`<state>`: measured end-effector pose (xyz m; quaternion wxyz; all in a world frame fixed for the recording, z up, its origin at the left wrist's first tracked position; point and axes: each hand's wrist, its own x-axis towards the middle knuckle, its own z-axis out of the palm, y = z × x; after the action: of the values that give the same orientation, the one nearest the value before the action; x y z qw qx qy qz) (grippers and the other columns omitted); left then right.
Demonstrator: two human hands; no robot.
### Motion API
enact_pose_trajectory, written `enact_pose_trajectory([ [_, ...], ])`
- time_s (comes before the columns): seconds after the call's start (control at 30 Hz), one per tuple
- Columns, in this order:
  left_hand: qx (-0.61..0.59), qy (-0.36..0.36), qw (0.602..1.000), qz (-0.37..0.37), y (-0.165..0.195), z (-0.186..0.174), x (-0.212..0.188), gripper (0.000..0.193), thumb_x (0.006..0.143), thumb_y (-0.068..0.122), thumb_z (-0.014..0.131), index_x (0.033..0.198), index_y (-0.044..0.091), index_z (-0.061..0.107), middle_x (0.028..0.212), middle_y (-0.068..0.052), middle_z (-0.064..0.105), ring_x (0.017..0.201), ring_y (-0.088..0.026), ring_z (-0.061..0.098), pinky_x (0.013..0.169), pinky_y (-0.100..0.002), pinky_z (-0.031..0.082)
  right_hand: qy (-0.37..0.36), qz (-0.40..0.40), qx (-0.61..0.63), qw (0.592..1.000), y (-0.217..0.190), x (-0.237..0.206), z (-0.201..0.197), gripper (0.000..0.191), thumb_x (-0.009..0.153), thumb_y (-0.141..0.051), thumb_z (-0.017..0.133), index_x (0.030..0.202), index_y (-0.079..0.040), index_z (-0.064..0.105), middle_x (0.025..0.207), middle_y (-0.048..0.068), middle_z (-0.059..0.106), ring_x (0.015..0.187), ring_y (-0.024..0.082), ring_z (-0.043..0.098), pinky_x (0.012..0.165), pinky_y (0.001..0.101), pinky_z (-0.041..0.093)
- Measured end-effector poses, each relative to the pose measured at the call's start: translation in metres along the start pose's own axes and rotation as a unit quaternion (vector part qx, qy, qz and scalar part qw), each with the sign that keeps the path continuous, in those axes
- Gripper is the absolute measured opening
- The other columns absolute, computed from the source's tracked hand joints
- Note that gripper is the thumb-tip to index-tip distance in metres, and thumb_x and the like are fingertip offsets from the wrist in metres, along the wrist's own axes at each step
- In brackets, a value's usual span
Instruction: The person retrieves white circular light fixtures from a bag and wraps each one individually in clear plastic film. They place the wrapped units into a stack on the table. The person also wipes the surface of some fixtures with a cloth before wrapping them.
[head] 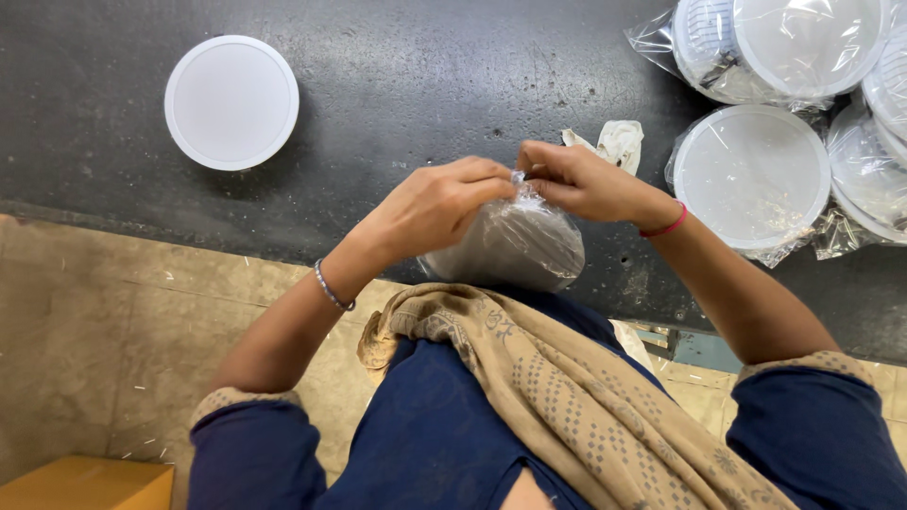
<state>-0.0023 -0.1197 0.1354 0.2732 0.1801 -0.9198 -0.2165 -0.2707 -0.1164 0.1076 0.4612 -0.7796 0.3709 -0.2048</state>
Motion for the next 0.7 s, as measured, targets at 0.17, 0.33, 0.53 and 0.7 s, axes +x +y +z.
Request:
enact_pose_trajectory([
  [0.17, 0.004, 0.002, 0.999, -0.047, 0.018, 0.003, 0.0, 0.019, 0.096, 0.008, 0.066, 0.113, 0.0, 0.067, 0.112, -0.014, 0.068, 0.101, -0.031, 0.068, 0.086, -0.041, 0.056, -0.015, 0.005, -0.001, 1.0, 0.003, 0.0, -0.003, 0.011, 0.098, -0.006, 0.055, 0.108, -0.004, 0.053, 0.075, 0.006, 0.057, 0.07, 0.013, 0.052, 0.064, 0.0324, 0.044],
  [0.33, 0.032, 0.064, 0.997, -0.042, 0.021, 0.018, 0.021, 0.008, 0.097, 0.01, 0.067, 0.104, 0.004, 0.066, 0.102, -0.012, 0.071, 0.097, -0.032, 0.069, 0.091, -0.044, 0.054, -0.028, 0.003, 0.053, 0.998, 0.003, -0.016, -0.011, 0.016, 0.11, -0.022, 0.053, 0.111, -0.006, 0.056, 0.084, 0.003, 0.058, 0.079, 0.011, 0.054, 0.07, 0.0317, 0.047],
  [0.53, 0.003, 0.023, 0.998, -0.051, 0.035, 0.011, 0.044, 0.018, 0.099, 0.013, 0.069, 0.113, 0.005, 0.063, 0.104, -0.008, 0.074, 0.1, -0.026, 0.072, 0.111, -0.048, 0.047, 0.126, 0.084, 0.102, 0.983, -0.031, -0.051, 0.009, 0.035, 0.098, -0.034, 0.074, 0.1, -0.004, 0.057, 0.082, 0.007, 0.058, 0.076, 0.013, 0.051, 0.066, 0.0293, 0.043],
  [0.7, -0.021, 0.149, 0.988, -0.017, 0.04, -0.004, 0.053, 0.04, 0.099, 0.026, 0.071, 0.132, 0.006, 0.059, 0.131, -0.012, 0.068, 0.124, -0.032, 0.064, 0.118, -0.047, 0.045, 0.272, 0.084, -0.03, 0.958, -0.074, -0.133, -0.01, 0.028, 0.085, -0.027, 0.08, 0.095, -0.009, 0.061, 0.123, 0.012, 0.07, 0.101, 0.015, 0.074, 0.079, 0.0263, 0.064],
])
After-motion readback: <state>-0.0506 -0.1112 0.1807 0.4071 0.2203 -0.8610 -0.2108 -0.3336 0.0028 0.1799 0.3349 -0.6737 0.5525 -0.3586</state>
